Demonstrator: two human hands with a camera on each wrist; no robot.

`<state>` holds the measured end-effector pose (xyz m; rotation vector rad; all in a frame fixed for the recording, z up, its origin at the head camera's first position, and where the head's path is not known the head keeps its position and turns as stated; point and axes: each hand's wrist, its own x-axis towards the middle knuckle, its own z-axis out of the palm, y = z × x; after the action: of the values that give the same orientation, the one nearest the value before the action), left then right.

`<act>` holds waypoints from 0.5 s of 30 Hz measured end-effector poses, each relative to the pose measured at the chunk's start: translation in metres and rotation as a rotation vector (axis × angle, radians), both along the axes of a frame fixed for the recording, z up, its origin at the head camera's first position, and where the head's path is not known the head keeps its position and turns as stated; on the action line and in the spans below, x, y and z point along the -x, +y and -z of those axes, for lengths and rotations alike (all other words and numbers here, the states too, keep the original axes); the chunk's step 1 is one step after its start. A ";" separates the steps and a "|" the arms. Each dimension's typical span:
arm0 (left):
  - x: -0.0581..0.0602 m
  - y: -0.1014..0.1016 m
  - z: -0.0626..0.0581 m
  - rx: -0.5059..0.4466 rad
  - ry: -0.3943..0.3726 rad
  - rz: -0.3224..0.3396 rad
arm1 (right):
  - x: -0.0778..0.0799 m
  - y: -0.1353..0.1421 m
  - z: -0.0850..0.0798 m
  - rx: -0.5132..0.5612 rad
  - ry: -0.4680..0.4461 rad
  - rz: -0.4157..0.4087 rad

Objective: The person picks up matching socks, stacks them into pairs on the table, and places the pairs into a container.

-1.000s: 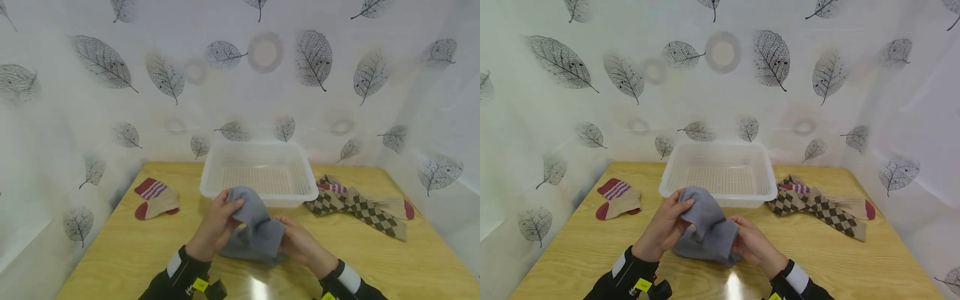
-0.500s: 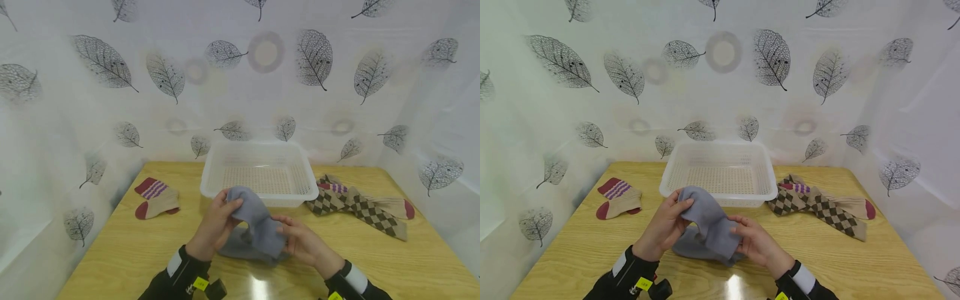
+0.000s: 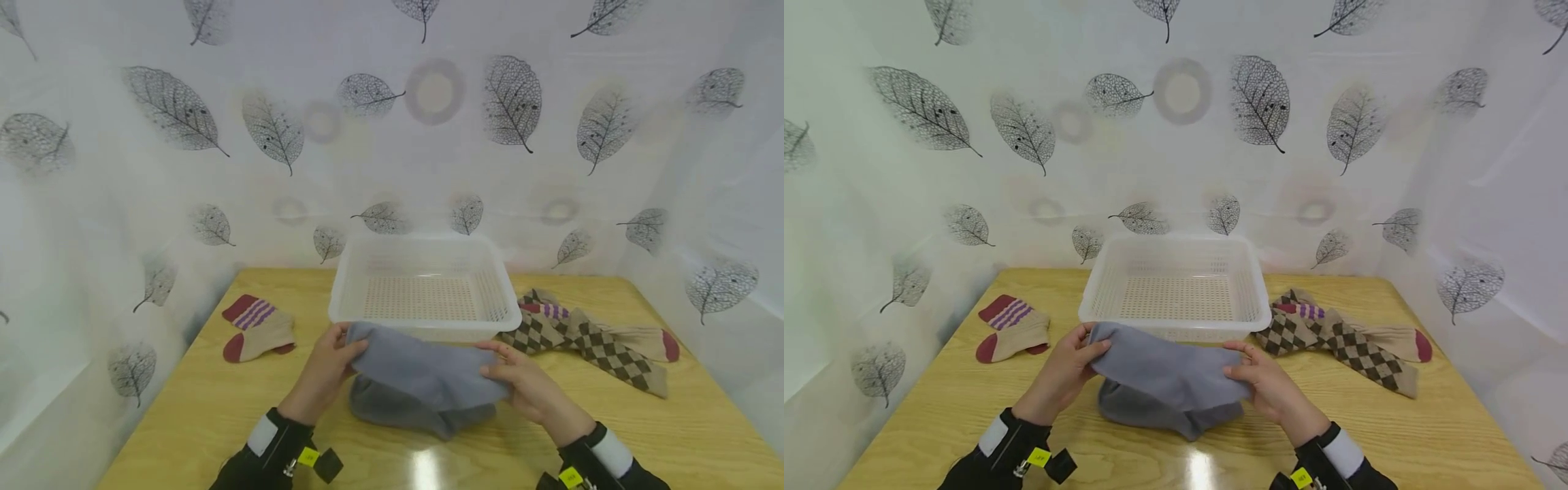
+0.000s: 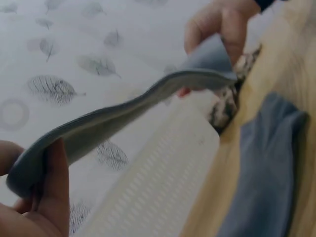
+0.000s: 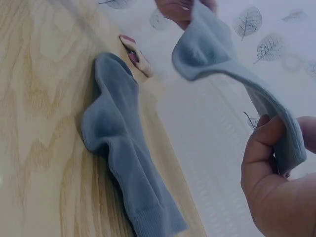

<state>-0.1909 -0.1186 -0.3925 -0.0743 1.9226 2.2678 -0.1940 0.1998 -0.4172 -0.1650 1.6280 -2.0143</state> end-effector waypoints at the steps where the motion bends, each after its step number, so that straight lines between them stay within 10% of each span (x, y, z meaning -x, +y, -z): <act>1: 0.000 -0.002 0.004 0.032 -0.005 0.012 | 0.000 0.002 -0.001 -0.007 0.003 0.004; 15: 0.007 -0.023 0.037 0.278 0.010 0.347 | 0.004 0.008 0.013 -0.135 0.031 -0.030</act>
<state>-0.1981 -0.1411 -0.4294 0.2200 2.0559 1.7786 -0.1976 0.2075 -0.4302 -0.1708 1.7642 -1.8812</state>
